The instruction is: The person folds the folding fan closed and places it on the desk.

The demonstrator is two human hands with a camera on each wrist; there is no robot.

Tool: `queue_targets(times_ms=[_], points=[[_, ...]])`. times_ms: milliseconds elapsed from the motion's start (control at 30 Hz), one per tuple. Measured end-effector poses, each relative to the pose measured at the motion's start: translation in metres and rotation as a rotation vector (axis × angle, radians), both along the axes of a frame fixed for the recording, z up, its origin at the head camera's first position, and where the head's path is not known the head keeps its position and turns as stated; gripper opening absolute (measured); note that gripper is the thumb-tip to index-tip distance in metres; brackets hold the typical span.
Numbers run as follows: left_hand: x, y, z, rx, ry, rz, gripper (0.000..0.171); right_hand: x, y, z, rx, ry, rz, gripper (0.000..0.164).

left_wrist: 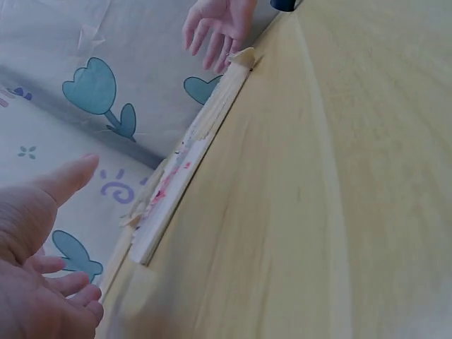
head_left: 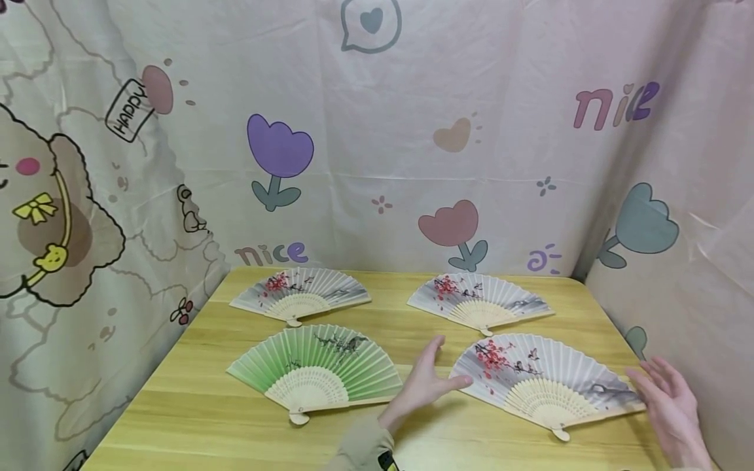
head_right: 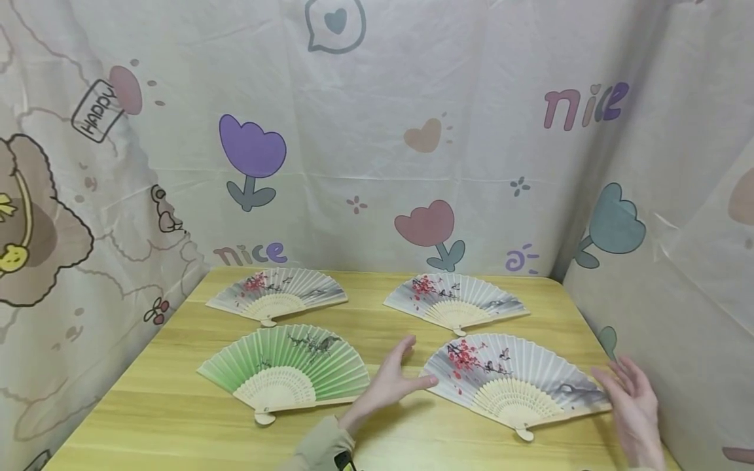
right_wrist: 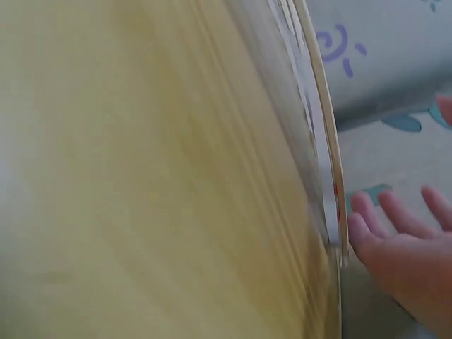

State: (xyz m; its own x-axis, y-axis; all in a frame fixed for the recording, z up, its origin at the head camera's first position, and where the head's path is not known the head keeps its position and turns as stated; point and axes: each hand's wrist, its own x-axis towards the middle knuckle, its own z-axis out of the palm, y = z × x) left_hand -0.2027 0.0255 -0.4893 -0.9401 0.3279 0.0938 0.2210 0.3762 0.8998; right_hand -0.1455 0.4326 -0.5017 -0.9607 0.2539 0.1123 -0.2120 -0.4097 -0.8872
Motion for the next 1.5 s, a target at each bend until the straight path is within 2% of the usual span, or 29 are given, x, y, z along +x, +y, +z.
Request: queue_targets(times_ms=[133, 233, 533, 733, 800, 967, 1167, 1333, 1500], points=[[-0.002, 0.009, -0.005, -0.020, -0.013, -0.017, 0.101, -0.003, 0.011, -0.006, 0.264, -0.081, 0.077, 0.067], [-0.003, 0.015, -0.005, -0.057, -0.016, -0.022, 0.104, -0.006, 0.017, -0.009, 0.402, -0.119, 0.120, 0.070], [-0.006, 0.027, -0.007, -0.242, 0.083, 0.006, 0.101, -0.015, 0.023, -0.013, 0.474, -0.038, 0.227, 0.068], [-0.006, 0.030, -0.008, -0.271, 0.120, 0.032, 0.093, -0.016, 0.022, -0.016, 0.482, -0.005, 0.221, 0.066], [-0.006, 0.031, -0.007, -0.291, 0.154, 0.046, 0.091, -0.016, 0.021, -0.016, 0.481, 0.009, 0.223, 0.066], [-0.006, 0.034, -0.006, -0.359, 0.213, 0.098, 0.083, -0.017, 0.019, -0.016, 0.510, -0.030, 0.220, 0.064], [-0.004, 0.034, -0.002, -0.478, 0.212, 0.148, 0.067, -0.016, 0.016, -0.015, 0.559, -0.055, 0.218, 0.064], [-0.004, 0.034, 0.000, -0.481, 0.191, 0.154, 0.058, -0.015, 0.015, -0.011, 0.671, -0.058, 0.231, 0.063], [-0.005, 0.033, -0.002, -0.477, 0.187, 0.166, 0.054, -0.013, 0.012, -0.006, 0.888, -0.090, 0.223, 0.063]])
